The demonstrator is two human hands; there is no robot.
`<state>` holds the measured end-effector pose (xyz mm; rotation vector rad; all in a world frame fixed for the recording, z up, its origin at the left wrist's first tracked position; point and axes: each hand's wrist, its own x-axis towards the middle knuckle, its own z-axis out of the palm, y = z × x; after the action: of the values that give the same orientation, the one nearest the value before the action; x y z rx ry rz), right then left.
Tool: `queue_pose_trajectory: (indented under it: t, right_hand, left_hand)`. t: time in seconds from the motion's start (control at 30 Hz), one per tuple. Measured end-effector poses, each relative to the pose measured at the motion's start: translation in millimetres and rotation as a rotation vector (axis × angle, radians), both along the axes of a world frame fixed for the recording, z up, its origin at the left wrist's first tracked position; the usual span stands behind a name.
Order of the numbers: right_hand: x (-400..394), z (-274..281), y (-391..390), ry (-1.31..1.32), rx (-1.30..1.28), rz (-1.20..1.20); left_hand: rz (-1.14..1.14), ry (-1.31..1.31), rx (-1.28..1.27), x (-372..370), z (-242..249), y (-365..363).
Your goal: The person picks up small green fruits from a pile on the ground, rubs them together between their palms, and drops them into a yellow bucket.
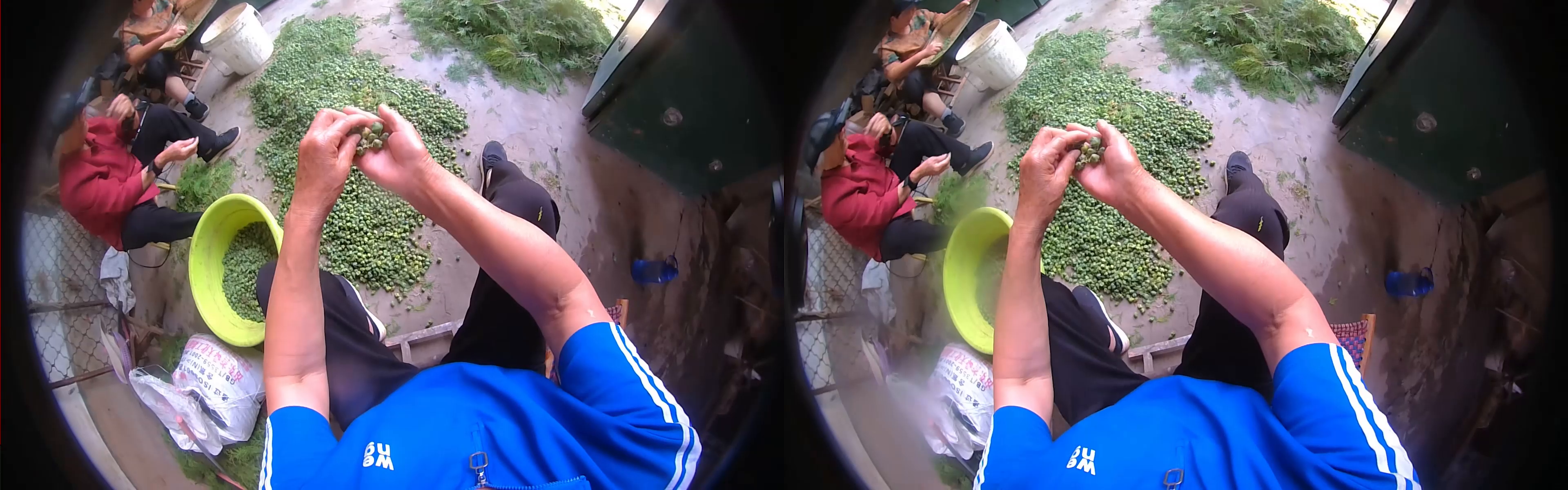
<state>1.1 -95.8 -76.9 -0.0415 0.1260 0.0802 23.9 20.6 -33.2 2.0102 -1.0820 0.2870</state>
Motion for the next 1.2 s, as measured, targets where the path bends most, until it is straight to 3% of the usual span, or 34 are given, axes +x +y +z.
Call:
queue_pose_trajectory:
  t: [0.13, 0.2, 0.27, 0.33, 0.47, 0.53, 0.63, 0.73, 0.8, 0.9, 1.2]
  right_hand:
    - [3, -12, 0, -0.006, 0.003, 0.025]
    - [3, -13, 1, -0.043, 0.094, 0.074]
    - [1, -1, 4, 0.033, 0.071, 0.063]
    - [-1, 5, 7, 0.034, 0.107, 0.045]
    - [3, 4, 8, -0.039, 0.133, 0.019]
    - [3, 7, 7, -0.029, 0.110, 0.013]
    - [5, 0, 5, -0.033, 0.053, -0.001]
    - [8, -4, 4, -0.161, 0.141, 0.074]
    - [7, 7, 7, -0.009, 0.045, 0.013]
    - [6, 5, 6, 0.008, 0.006, 0.020]
    - [9, -2, 7, 0.009, -0.020, 0.029]
  left_hand:
    - [0.063, 0.126, -0.005, 4, -4, 7]
    - [-0.085, 0.603, -0.392, 14, -15, 13]
    - [-0.090, 0.800, -0.544, 22, -15, 25]
    - [-0.262, 1.219, -0.880, 30, -18, 36]
    - [-0.405, 1.519, -1.050, 33, -17, 46]
    - [-0.301, 1.480, -1.014, 26, -13, 42]
    - [-0.225, 1.168, -0.728, 17, -11, 32]
    - [-0.144, 1.027, -0.608, 7, -8, 22]
    - [-0.152, 0.964, -0.541, 11, -16, 24]
    - [-0.092, 0.608, -0.274, 7, -21, 19]
    - [0.014, 0.387, -0.098, 9, -23, 13]
